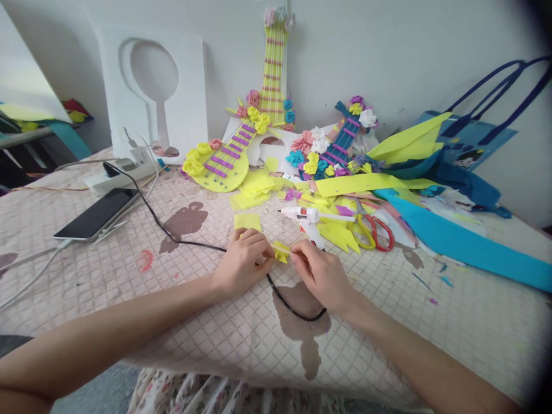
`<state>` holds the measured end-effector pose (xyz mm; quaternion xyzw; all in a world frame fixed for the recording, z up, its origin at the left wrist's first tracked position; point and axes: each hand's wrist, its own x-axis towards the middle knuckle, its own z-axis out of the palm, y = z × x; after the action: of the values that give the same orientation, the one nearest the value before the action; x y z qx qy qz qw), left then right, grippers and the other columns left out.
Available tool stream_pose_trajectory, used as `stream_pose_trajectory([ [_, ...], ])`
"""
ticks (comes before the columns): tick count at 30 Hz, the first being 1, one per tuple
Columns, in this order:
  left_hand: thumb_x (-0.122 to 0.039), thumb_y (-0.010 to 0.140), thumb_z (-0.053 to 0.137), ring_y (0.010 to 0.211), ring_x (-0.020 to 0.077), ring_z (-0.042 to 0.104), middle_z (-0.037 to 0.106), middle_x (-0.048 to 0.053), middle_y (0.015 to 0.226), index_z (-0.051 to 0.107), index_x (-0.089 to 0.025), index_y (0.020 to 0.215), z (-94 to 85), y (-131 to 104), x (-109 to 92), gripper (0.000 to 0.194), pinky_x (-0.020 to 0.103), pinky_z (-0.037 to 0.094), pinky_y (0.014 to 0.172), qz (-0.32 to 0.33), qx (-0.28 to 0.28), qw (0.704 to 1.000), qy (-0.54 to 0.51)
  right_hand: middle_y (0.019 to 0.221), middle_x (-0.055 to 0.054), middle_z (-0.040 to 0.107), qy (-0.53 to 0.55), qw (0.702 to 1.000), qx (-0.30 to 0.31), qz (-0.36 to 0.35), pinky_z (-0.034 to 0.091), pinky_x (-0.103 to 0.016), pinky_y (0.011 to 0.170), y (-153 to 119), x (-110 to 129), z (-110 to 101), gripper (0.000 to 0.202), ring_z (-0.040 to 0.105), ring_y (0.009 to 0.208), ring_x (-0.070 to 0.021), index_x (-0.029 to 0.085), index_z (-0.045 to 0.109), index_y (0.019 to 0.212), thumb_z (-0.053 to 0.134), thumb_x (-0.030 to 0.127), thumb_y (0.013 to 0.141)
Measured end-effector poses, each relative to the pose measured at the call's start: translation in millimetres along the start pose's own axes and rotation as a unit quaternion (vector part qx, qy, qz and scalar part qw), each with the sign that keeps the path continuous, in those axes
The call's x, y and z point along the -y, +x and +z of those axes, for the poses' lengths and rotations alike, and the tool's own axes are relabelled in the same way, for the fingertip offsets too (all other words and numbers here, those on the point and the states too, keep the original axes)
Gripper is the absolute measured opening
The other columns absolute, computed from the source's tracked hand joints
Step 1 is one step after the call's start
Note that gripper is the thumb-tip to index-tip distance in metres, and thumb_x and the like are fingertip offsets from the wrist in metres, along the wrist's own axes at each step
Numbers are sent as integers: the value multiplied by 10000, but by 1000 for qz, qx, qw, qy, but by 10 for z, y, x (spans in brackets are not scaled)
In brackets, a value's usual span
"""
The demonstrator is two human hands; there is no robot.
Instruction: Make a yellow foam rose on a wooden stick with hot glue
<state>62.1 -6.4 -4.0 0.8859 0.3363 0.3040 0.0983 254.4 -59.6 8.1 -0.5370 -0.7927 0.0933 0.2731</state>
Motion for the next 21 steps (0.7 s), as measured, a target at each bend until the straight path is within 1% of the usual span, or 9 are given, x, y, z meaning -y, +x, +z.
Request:
stream_pose_trajectory([
  [2, -136, 772, 572, 828, 162, 530, 583, -9, 730, 546, -180, 704, 0, 2, -1, 84, 347, 360, 854, 1, 0, 1000, 1, 793, -15, 623, 49, 999, -4, -7, 414, -242, 616, -8, 30, -18, 125, 579, 662, -125, 206, 484, 918, 372, 257, 939],
  [4, -135, 778, 561, 825, 166, 529, 579, -4, 726, 552, -178, 698, -3, 5, -5, 91, 351, 362, 852, 3, 0, 1000, 4, 797, -8, 613, 89, 996, 10, -11, 423, -240, 633, -12, 49, -19, 120, 574, 673, -121, 210, 495, 927, 381, 245, 935],
  [6, -134, 784, 552, 818, 167, 527, 577, -2, 724, 561, -176, 701, -7, 7, -11, 93, 351, 365, 848, 3, -2, 1000, 2, 799, -2, 615, 107, 994, 24, -11, 431, -244, 649, -10, 55, -3, 124, 576, 682, -121, 213, 513, 940, 390, 231, 930],
  [12, -120, 762, 566, 816, 167, 523, 567, -8, 713, 539, -175, 679, 10, 8, -10, 103, 349, 370, 831, -7, 0, 1000, -11, 813, -14, 644, 96, 995, 22, -5, 448, -261, 666, 2, 23, 49, 144, 601, 728, -142, 218, 545, 935, 402, 216, 920],
  [17, -105, 743, 569, 798, 165, 525, 566, -15, 696, 528, -174, 679, 27, 0, 10, 103, 343, 374, 797, -13, -7, 1000, -26, 768, 6, 631, 105, 994, 31, 15, 444, -253, 614, 0, -5, 40, 129, 588, 646, -128, 221, 514, 976, 404, 200, 912],
  [19, -102, 730, 574, 800, 167, 529, 570, -16, 696, 529, -175, 675, 30, -1, 16, 102, 345, 372, 793, -18, -5, 999, -27, 807, -2, 631, 100, 995, 24, 9, 452, -261, 647, 0, -13, 40, 121, 591, 686, -133, 223, 509, 961, 410, 185, 905],
  [21, -102, 722, 577, 799, 166, 531, 575, -16, 700, 532, -177, 674, 34, 2, 22, 99, 345, 370, 791, -21, -5, 999, -29, 875, -21, 625, 85, 996, 12, -3, 459, -280, 706, 2, -15, 40, 122, 591, 766, -147, 223, 511, 943, 412, 167, 898],
])
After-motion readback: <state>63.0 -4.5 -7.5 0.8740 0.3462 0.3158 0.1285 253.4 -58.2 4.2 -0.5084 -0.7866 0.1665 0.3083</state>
